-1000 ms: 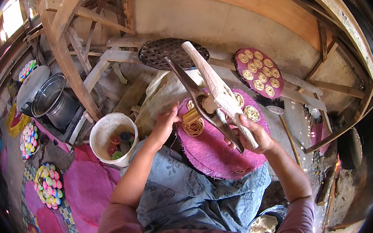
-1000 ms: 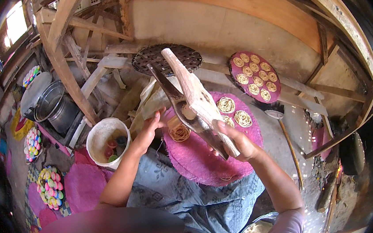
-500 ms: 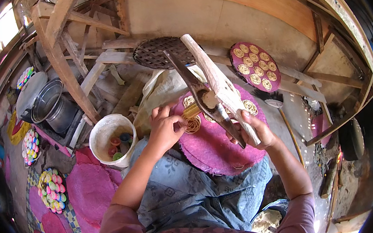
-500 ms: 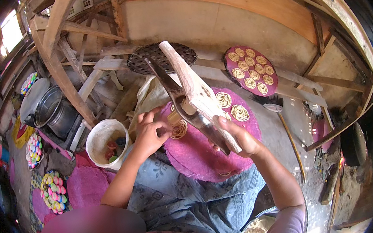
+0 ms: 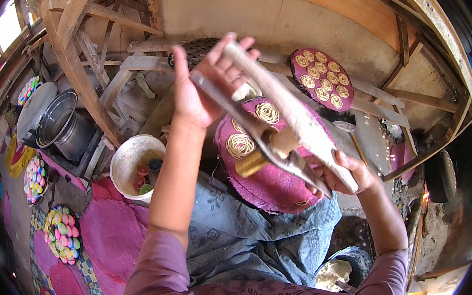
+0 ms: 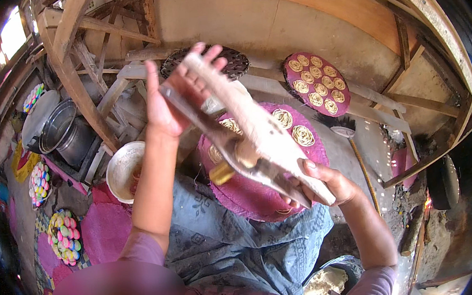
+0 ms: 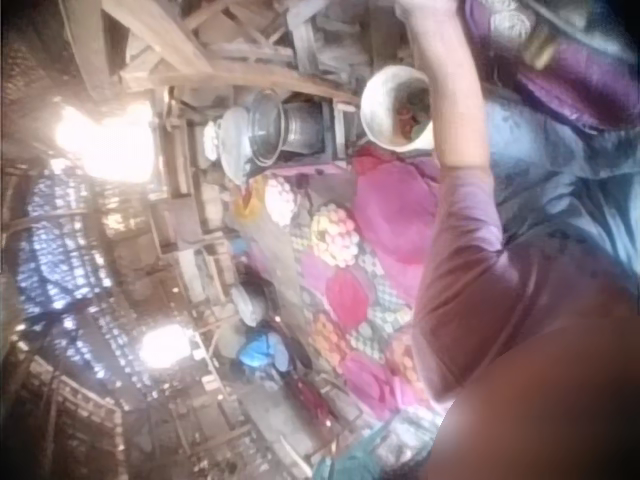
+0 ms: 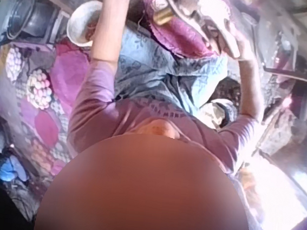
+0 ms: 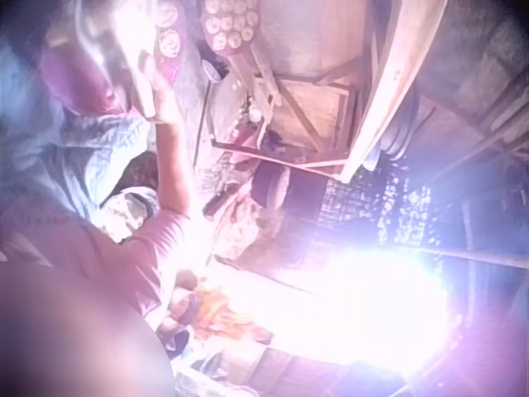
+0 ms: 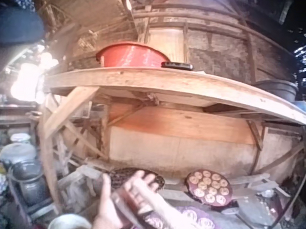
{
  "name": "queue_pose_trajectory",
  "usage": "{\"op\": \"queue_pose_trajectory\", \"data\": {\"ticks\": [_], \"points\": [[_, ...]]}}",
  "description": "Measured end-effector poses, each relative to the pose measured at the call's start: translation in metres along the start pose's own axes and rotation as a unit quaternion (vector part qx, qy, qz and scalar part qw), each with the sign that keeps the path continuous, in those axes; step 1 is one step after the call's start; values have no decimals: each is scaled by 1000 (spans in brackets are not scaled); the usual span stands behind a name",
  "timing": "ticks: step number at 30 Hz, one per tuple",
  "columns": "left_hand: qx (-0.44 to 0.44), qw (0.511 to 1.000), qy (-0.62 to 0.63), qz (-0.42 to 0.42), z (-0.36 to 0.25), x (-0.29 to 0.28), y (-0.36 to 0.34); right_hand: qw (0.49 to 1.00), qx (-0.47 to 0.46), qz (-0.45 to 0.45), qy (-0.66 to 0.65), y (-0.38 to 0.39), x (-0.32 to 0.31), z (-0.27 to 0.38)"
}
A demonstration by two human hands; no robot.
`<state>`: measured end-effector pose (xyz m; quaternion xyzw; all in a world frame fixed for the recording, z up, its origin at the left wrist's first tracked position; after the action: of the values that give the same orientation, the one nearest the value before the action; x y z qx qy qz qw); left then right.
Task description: The person scoops dough from a bowl, loads it into a manual press, and squeezes the handle to extrude noodles onto a purple mat. They repeat this process to form multiple spiral-shaped noodle nests.
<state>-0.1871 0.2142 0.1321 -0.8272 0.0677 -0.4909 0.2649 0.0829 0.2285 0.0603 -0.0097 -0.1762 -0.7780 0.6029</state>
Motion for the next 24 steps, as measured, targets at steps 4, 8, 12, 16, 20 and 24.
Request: {"op": "queue_pose_trajectory", "data": {"ticks": [4,8,12,16,20,24], "points": [[-31,985,150,80,30,-12,-16,992,100,14,-77,5,1,-10],[40,977,209,15,58,-66,-18,980,169,-99,19,7,-12,-7],[40,965,250,-68,64,-99,-15,958,161,-151,181,-1,-10,16],[77,974,209,30,31,-81,-14,953,158,-161,202,-1,5,27],[66,970,232,24,38,-67,-9,963,117,-144,196,9,19,46],[114,980,163,-12,34,-59,-16,936,129,-212,248,13,10,51]]}}
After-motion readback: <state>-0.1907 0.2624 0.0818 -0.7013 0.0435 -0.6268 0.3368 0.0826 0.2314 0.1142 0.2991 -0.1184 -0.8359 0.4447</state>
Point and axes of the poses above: each hand's wrist, its own y-axis away from the middle knuckle, its own x-axis out of the palm, z = x × y, the point moved 8 cm from there along -y, towards the middle knuckle
